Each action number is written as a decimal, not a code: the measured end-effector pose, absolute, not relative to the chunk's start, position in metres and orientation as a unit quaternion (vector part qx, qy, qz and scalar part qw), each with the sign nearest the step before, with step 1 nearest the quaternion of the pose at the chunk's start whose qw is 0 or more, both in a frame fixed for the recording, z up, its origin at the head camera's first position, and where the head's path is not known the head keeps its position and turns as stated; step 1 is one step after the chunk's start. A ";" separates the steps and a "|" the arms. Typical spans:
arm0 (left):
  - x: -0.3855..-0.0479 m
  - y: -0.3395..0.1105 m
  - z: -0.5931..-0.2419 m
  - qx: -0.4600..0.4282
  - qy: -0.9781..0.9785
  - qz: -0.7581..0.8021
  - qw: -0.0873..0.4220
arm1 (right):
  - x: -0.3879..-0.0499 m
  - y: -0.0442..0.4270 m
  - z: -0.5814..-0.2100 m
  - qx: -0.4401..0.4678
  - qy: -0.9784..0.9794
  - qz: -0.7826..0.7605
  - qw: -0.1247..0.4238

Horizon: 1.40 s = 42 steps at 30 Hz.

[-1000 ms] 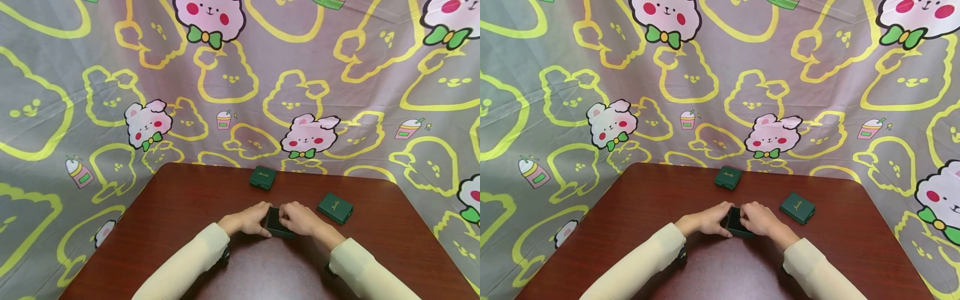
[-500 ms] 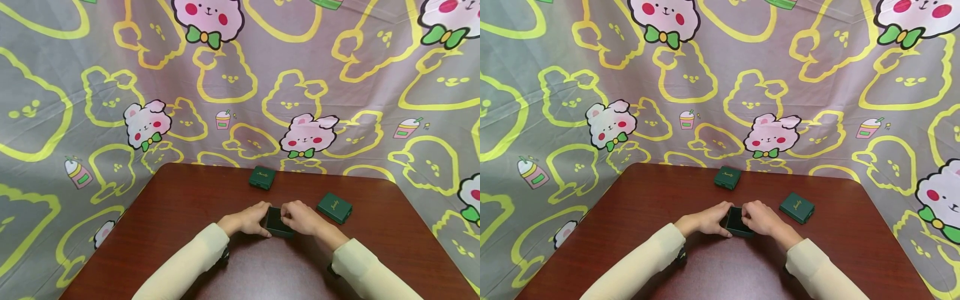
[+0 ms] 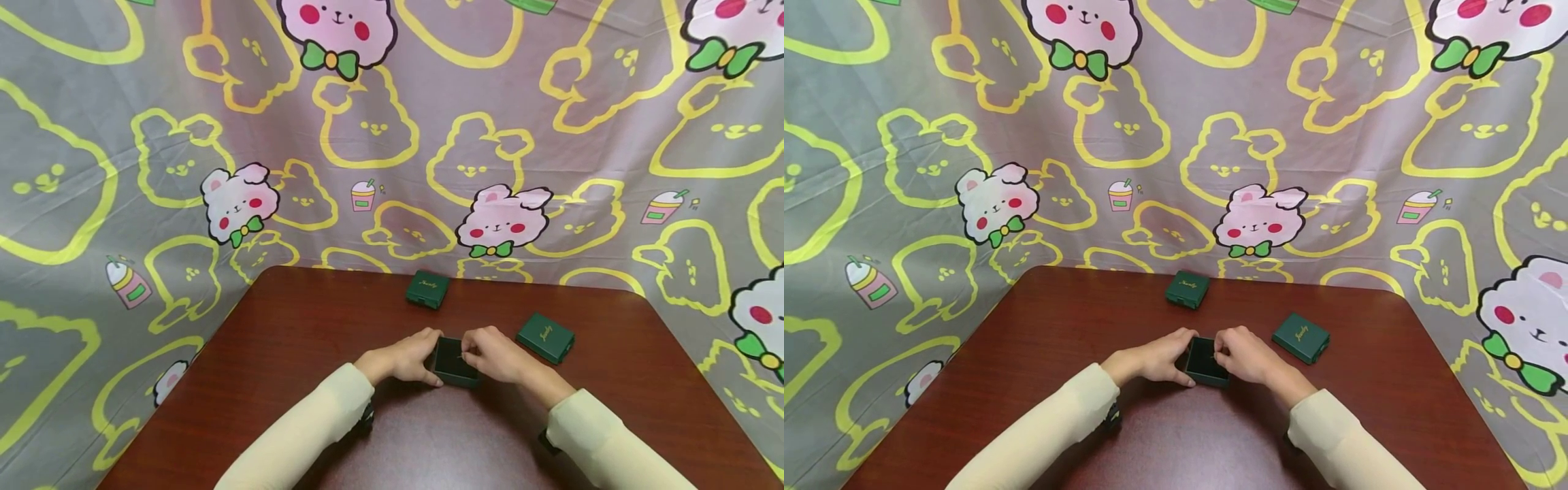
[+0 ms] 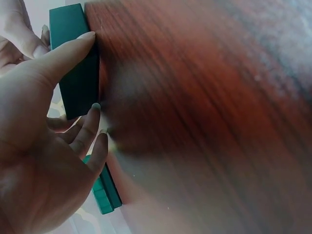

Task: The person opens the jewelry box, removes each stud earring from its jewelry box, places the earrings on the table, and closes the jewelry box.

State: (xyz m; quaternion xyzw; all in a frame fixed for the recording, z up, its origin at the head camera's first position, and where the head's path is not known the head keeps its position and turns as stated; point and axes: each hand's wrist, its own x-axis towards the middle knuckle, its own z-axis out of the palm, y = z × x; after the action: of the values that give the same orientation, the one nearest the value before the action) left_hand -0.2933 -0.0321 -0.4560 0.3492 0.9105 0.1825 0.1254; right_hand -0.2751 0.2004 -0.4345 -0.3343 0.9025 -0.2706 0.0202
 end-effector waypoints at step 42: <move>-0.294 -0.030 -0.457 0.344 0.914 0.173 0.127 | -0.271 0.216 -0.428 -0.323 0.905 -0.277 0.015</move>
State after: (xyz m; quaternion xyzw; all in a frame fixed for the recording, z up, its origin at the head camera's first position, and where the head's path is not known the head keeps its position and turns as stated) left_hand -0.2943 -0.0301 -0.4572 0.3436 0.9143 0.1729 0.1272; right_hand -0.2709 0.2159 -0.4280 -0.3233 0.9047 -0.2772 0.0150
